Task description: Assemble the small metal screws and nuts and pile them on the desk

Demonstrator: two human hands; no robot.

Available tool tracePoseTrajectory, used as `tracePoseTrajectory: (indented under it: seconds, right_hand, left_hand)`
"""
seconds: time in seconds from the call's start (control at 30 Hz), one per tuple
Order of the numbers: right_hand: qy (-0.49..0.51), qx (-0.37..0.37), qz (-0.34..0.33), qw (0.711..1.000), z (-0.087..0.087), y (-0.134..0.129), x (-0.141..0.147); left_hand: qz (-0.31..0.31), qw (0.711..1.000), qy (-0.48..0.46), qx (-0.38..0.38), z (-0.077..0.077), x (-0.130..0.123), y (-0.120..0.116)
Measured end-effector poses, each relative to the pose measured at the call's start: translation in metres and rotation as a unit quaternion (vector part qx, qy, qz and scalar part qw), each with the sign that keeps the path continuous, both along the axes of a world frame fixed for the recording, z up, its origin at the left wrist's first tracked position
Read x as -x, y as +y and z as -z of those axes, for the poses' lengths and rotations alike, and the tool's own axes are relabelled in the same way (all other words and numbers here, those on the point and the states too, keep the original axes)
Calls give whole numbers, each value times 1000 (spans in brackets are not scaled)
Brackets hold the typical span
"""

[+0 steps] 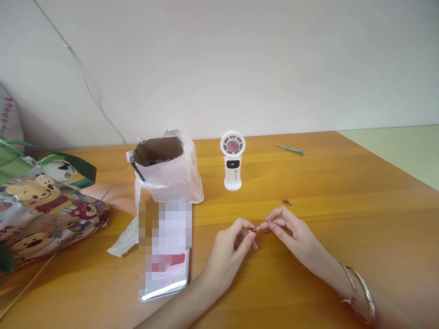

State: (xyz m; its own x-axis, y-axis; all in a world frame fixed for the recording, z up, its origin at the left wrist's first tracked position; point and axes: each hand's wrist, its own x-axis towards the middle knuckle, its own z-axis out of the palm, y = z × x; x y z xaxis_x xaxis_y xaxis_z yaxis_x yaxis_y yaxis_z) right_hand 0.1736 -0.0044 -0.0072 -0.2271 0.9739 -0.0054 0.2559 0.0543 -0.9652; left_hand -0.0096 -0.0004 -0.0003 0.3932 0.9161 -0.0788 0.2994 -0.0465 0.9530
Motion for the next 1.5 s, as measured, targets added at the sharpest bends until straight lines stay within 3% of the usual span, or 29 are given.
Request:
tracePoseTrajectory:
  seconds: [0.47,0.73,1.03,1.5]
  right_hand:
    - [-15,-48,-31,998,-4,1,0]
    - [-8,-30,-28,999,0,0,-1]
    - [-43,-73,-37,996,-7,-4,3]
    - [-108,-158,-28,981,-3,-6,1]
  left_hand:
    - [25,999,24,-19,-2,0,0]
    - [27,999,24,-30,-4,1,-1]
    - [25,999,19,-28,-3,0,0]
    - [23,994,86,-68,-4,4,2]
